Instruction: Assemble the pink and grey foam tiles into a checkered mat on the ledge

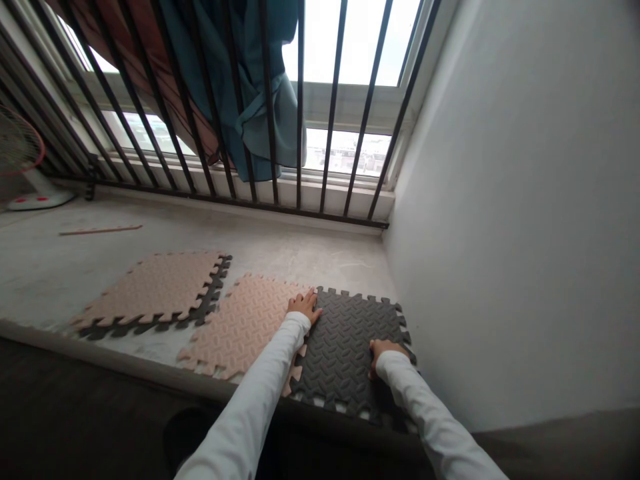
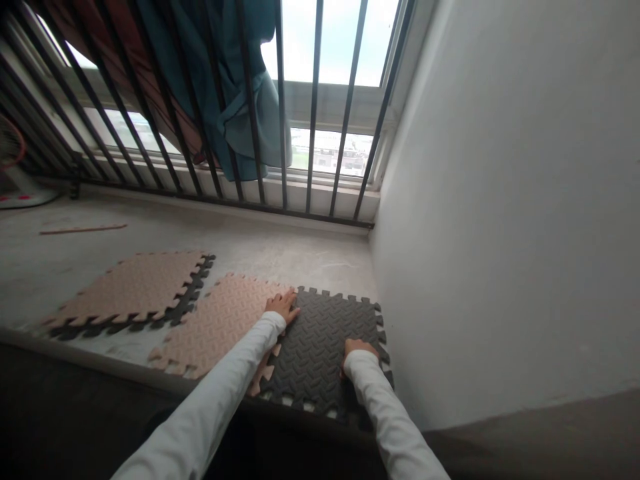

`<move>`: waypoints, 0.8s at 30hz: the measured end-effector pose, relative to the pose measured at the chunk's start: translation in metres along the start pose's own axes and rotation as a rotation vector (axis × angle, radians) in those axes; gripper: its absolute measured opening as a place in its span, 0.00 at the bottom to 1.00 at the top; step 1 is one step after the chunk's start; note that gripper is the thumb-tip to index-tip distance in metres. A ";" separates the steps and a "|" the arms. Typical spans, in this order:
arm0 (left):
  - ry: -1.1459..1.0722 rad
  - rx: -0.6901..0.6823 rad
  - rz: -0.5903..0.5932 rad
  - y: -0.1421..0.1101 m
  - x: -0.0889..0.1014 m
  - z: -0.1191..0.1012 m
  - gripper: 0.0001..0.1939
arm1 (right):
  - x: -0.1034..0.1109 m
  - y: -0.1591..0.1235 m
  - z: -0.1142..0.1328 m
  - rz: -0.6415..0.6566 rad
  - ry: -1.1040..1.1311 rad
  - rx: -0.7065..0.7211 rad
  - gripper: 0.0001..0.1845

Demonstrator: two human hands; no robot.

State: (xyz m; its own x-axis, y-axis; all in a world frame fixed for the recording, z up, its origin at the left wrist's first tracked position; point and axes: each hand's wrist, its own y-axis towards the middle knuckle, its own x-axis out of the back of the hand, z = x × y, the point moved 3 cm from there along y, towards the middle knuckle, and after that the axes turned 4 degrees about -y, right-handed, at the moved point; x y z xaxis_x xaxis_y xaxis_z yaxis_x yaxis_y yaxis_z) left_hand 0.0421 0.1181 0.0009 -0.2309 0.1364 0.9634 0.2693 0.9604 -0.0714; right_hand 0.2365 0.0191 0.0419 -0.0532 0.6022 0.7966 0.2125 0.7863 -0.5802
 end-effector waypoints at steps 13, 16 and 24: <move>0.036 0.462 -0.118 -0.030 0.066 0.130 0.21 | -0.004 0.008 -0.005 -0.029 -0.029 0.016 0.38; 0.145 0.800 -0.227 -0.079 0.084 0.203 0.18 | -0.009 0.016 -0.005 -0.047 -0.028 0.032 0.38; 0.070 0.920 -0.204 -0.123 0.078 0.267 0.15 | -0.005 0.007 -0.004 -0.049 -0.009 0.014 0.35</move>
State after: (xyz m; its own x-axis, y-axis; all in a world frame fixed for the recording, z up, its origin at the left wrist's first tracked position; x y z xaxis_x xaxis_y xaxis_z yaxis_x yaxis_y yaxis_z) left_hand -0.2583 0.0752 0.0159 -0.1272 -0.0415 0.9910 -0.6202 0.7831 -0.0468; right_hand 0.2421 0.0211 0.0340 -0.0715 0.5641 0.8226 0.1952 0.8167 -0.5430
